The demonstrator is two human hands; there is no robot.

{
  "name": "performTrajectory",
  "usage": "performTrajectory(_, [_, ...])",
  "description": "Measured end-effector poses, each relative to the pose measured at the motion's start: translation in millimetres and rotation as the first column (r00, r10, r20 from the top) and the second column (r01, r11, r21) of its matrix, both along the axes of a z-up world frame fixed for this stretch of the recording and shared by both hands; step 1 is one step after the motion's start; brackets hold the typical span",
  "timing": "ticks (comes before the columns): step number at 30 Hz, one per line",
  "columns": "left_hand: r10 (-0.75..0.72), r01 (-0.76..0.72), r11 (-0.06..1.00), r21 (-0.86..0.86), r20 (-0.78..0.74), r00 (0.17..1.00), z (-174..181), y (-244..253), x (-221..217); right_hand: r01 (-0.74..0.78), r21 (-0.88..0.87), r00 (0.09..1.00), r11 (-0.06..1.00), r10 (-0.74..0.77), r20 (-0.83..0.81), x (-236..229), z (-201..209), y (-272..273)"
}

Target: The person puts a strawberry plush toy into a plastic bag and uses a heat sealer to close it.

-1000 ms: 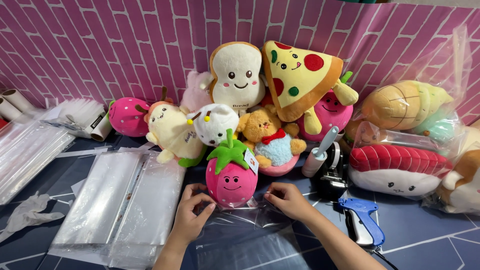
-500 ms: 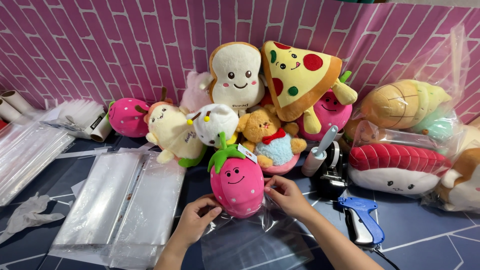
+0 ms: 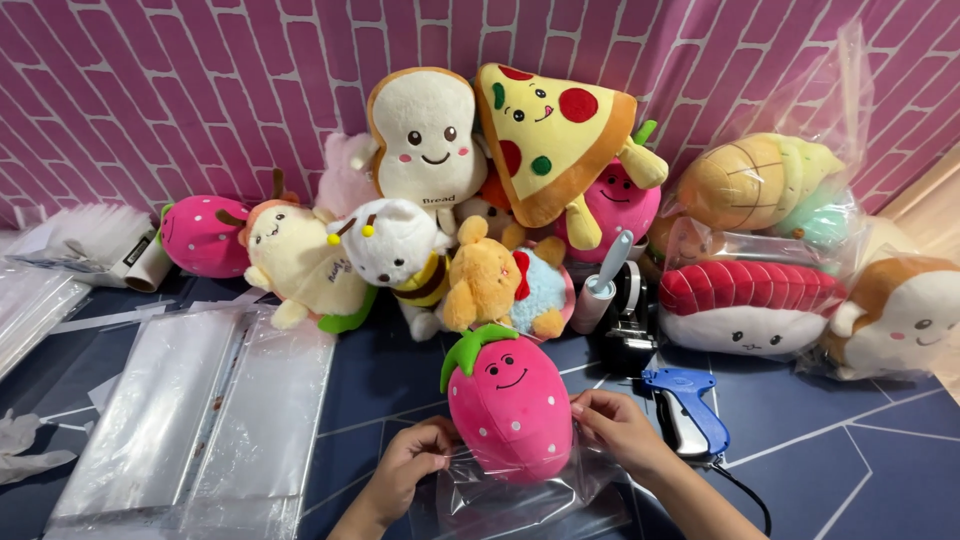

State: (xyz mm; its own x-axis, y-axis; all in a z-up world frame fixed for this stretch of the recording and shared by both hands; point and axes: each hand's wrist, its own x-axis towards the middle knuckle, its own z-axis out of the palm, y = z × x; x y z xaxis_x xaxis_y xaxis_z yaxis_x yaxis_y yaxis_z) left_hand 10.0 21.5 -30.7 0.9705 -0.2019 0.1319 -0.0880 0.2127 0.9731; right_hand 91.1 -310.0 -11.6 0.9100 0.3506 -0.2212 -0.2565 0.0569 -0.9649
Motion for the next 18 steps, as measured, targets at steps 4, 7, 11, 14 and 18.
performTrajectory(4, [-0.014,0.017,0.998,-0.058,0.049,0.999,-4,-3,-2,-0.027,0.046,0.999,0.999,0.026,0.026,-2,-7,3])
performTrajectory(7, [0.083,-0.075,0.993,-0.096,0.078,0.993,10,-6,-5,-0.043,0.084,0.998,0.996,0.04,0.045,-6,-4,13])
performTrajectory(11, [0.21,-0.198,0.972,-0.125,0.087,0.974,12,2,0,-0.111,0.135,0.994,0.985,0.108,0.028,-6,-1,30])
performTrajectory(14, [0.197,-0.19,0.968,-0.165,0.029,0.98,-4,20,8,-0.137,0.117,0.99,0.984,0.135,0.03,-4,-4,39])
performTrajectory(18, [0.042,-0.038,0.998,-0.054,0.073,0.996,0,35,8,-0.147,0.122,0.988,0.982,0.14,0.061,-8,-4,37])
